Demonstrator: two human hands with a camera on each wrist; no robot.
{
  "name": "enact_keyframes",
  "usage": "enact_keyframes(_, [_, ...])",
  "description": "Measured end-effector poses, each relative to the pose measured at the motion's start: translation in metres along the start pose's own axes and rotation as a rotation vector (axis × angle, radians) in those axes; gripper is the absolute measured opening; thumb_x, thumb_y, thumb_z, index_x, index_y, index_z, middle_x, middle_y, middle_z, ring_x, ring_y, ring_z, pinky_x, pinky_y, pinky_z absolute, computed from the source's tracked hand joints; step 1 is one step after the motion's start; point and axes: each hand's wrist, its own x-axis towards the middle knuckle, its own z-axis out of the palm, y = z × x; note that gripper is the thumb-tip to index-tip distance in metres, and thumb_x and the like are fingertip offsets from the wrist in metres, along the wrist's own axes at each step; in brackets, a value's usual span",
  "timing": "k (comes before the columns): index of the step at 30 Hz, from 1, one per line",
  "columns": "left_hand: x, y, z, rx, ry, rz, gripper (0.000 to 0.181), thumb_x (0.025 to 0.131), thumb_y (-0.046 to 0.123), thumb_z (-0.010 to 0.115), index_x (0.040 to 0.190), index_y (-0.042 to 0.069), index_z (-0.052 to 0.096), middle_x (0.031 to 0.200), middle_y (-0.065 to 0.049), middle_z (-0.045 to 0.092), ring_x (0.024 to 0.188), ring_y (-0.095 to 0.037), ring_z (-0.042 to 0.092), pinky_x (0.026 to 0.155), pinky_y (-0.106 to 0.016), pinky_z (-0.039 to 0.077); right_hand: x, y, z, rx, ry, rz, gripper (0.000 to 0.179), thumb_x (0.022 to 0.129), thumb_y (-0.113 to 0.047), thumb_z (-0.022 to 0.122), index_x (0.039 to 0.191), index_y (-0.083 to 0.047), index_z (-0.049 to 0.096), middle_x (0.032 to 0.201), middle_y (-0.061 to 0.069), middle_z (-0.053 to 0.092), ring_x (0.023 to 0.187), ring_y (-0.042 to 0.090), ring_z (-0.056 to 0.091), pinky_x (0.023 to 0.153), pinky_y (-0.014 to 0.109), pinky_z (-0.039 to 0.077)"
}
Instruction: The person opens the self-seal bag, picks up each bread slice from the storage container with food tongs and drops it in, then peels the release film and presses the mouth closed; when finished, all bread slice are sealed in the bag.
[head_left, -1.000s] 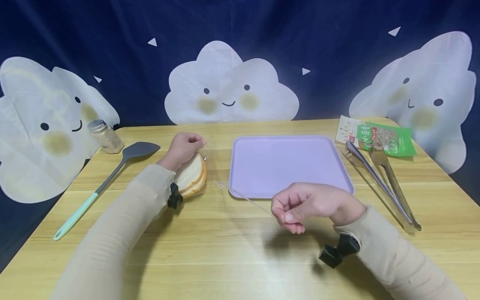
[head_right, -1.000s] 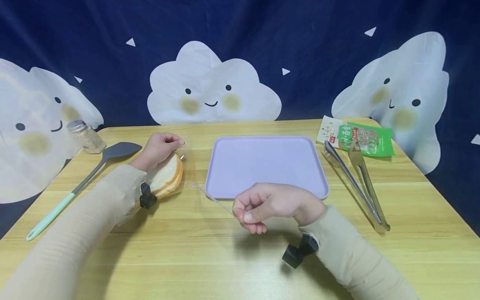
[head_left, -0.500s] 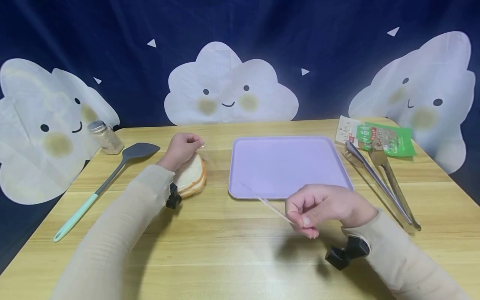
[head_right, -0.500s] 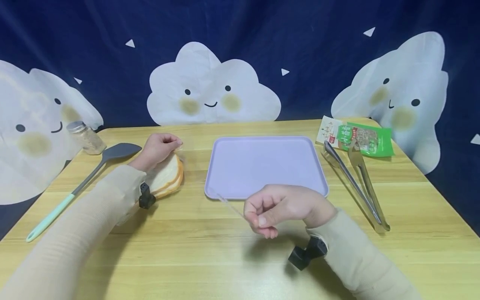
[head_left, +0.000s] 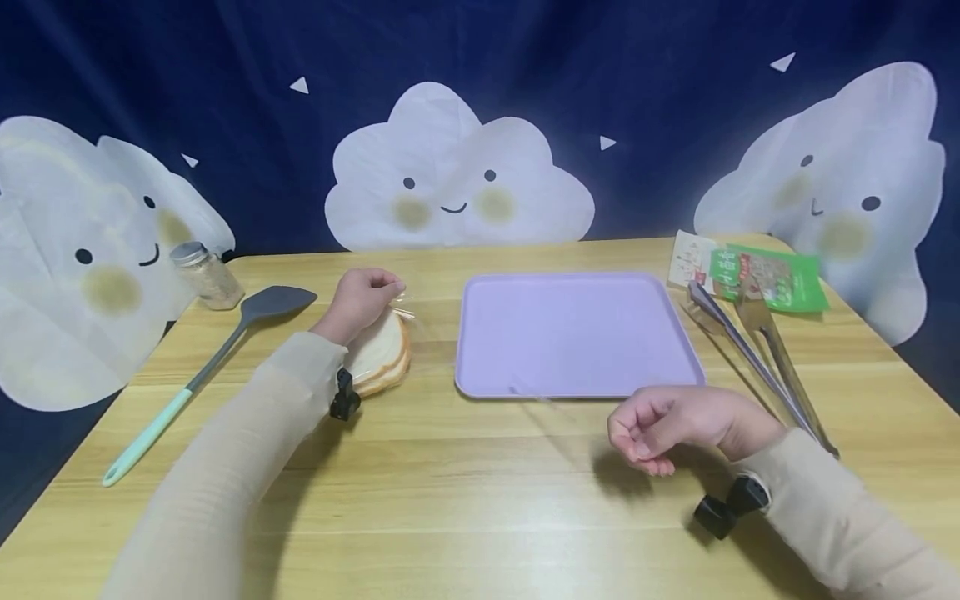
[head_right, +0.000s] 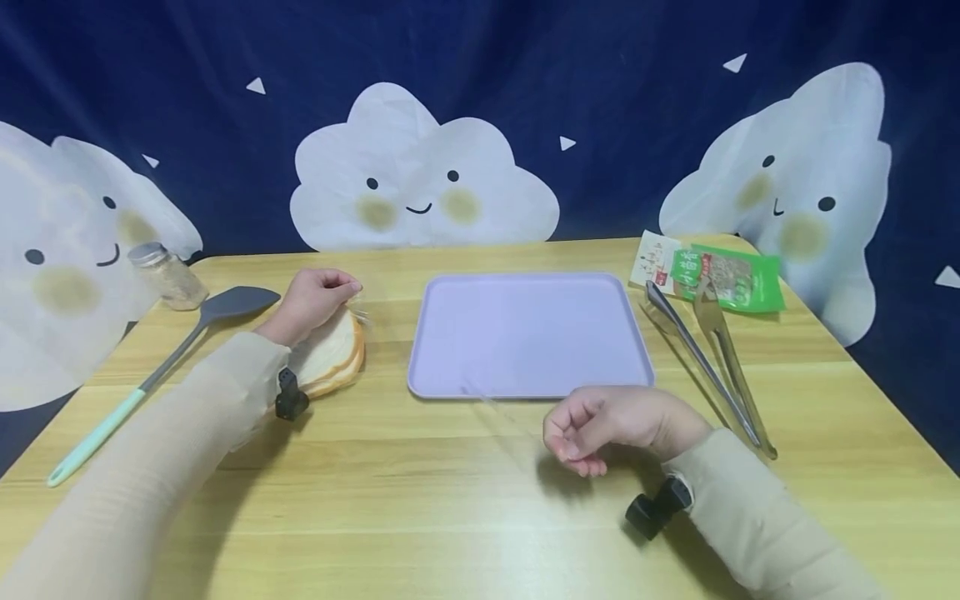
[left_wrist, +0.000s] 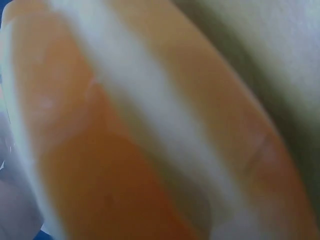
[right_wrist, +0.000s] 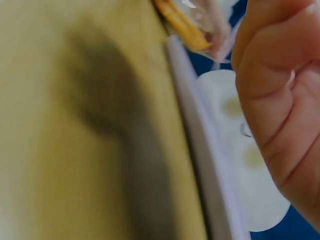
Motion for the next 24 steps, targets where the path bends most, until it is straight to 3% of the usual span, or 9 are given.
enact_keyframes(2, [0.0,-0.001,0.0,0.003,-0.002,0.003,0.027,0.093,0.022,0.054,0.103,0.0,0.065,0.105,-0.015,0.064,0.099,-0.024,0.053,0.091,-0.037,0.04,0.0,0.003,-0.001,0.005,-0.023,0.043,0.016,0.085,0.003,0.042,0.077,0.016,0.038,0.062,0.032,0.035,0.054,0.007,0.045,0.051,0.015,0.04])
enact_keyframes(5, [0.0,-0.001,0.0,0.004,-0.004,0.004,0.026,0.093,0.022,0.054,0.102,0.0,0.065,0.104,-0.015,0.064,0.098,-0.024,0.053,0.089,-0.036,0.041,0.001,0.006,-0.004,-0.042,0.021,0.132,0.016,0.081,0.004,0.043,0.078,0.019,0.038,0.064,0.035,0.036,0.057,-0.001,0.049,0.051,0.013,0.04])
enact_keyframes(9, [0.001,-0.001,0.001,-0.008,-0.006,0.0,0.025,0.093,0.022,0.055,0.101,0.001,0.066,0.103,-0.014,0.064,0.096,-0.024,0.053,0.088,-0.035,0.041,-0.001,0.01,-0.008,-0.151,0.179,0.212,0.016,0.083,0.002,0.045,0.081,0.018,0.043,0.058,0.015,0.047,0.056,0.001,0.05,0.05,0.014,0.041])
enact_keyframes(12, [0.0,-0.002,0.001,-0.014,-0.006,0.0,0.026,0.093,0.023,0.055,0.102,0.001,0.066,0.103,-0.014,0.064,0.096,-0.024,0.053,0.088,-0.035,0.041,-0.004,0.011,-0.01,-0.194,0.312,0.253,0.019,0.088,-0.003,0.048,0.088,0.016,0.048,0.068,0.0,0.054,0.058,0.004,0.051,0.051,0.016,0.043])
enact_keyframes(17, [0.001,-0.007,0.001,-0.011,-0.002,-0.001,0.026,0.093,0.023,0.055,0.102,0.001,0.066,0.102,-0.013,0.064,0.095,-0.024,0.053,0.086,-0.035,0.042,-0.014,0.009,-0.01,-0.191,0.458,0.302,0.027,0.092,-0.01,0.051,0.106,0.013,0.054,0.075,0.003,0.058,0.062,0.008,0.054,0.057,0.02,0.048])
enact_keyframes(24, [0.002,-0.011,0.002,-0.011,-0.001,0.005,0.026,0.092,0.023,0.056,0.102,0.001,0.066,0.101,-0.014,0.064,0.095,-0.024,0.053,0.085,-0.035,0.042,-0.022,0.008,-0.006,-0.241,0.562,0.277,0.037,0.09,-0.009,0.055,0.119,0.015,0.051,0.079,0.008,0.064,0.065,0.01,0.058,0.06,0.025,0.052])
